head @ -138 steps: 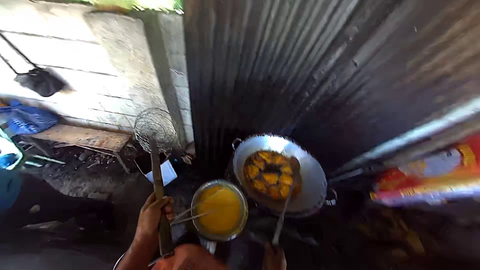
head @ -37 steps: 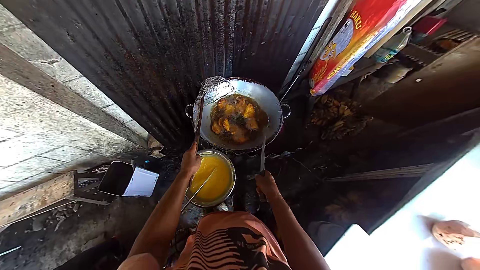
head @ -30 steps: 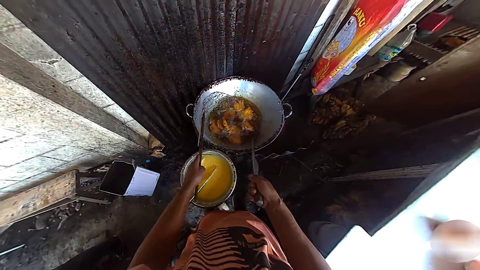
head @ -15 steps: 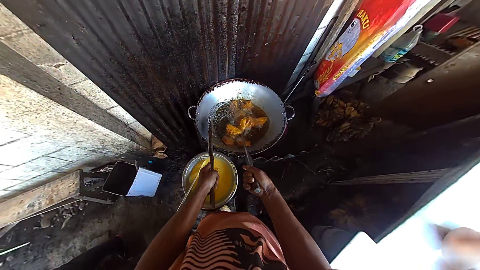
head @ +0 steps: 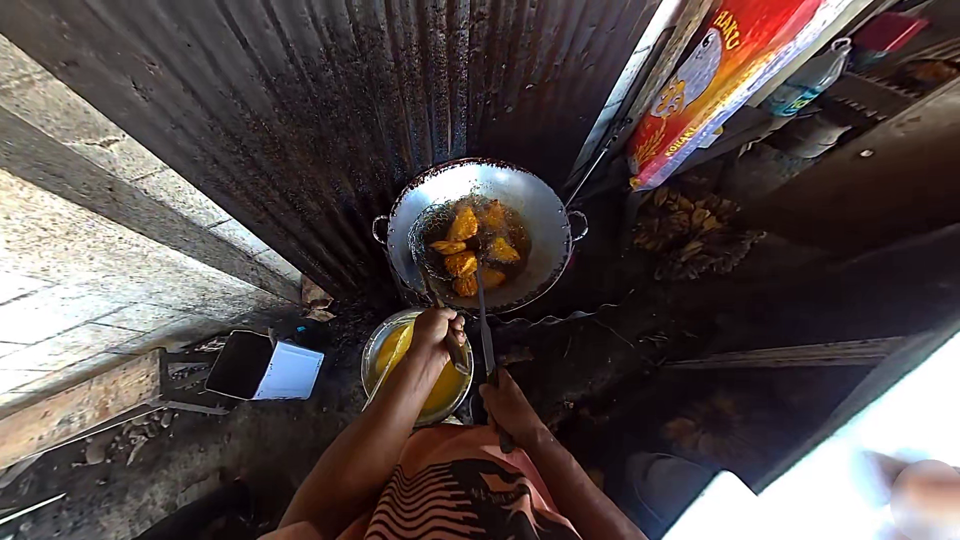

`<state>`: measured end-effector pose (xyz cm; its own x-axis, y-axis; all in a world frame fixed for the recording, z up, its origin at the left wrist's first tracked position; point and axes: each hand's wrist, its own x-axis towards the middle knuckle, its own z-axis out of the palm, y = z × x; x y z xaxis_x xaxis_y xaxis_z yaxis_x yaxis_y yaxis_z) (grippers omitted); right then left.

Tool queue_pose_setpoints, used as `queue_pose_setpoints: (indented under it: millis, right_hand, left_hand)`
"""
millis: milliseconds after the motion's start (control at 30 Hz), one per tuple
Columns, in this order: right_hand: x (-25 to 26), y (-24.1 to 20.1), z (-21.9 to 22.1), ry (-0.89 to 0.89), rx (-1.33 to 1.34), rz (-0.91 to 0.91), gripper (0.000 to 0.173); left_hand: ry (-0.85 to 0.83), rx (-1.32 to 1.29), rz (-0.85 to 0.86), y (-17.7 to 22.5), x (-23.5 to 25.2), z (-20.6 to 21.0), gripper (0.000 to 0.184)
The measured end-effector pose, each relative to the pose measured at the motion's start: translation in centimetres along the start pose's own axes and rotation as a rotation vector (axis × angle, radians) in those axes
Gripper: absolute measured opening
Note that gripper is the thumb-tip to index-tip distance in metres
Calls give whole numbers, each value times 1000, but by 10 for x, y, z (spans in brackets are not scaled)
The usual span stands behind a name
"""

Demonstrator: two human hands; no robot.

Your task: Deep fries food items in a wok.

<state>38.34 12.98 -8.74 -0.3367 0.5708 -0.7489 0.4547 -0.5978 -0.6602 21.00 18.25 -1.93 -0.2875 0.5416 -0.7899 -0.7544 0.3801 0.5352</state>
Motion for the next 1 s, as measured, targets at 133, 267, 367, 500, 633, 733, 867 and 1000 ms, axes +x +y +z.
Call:
queue_pose_setpoints:
  millis: [133,267,367,500,633,733,867,1000]
  right_hand:
    - [2,4,-14,34,-268,-17,51]
    - [8,10,-35,99,-270,-45,51]
    - [21,1,-40,221,-237,25,50]
    - [42,-10,-47,295,-94,124,45]
    - [45,-14,-51,100,579,47,17]
    - [68,-15,-65,-119,1022,8,14]
    - [118,-20,-89,-284,1130,-50,18]
    - [152,-40,-101,-352,1051,-37,21]
  left_hand:
    - [23,-132,12,18,-2,17,3]
    - [56,-188,4,37,-3,31,2]
    - [77,-194,-7,49,-8,48,3]
    - [68,-287,12,58,-14,74,6]
    - [30,-402,34,67,-11,96,9]
    - [-9,-469,64,80,-6,112,12]
    - [-31,-516,84,100,5,130,4]
    - [-27,-508,83,119,25,138,7]
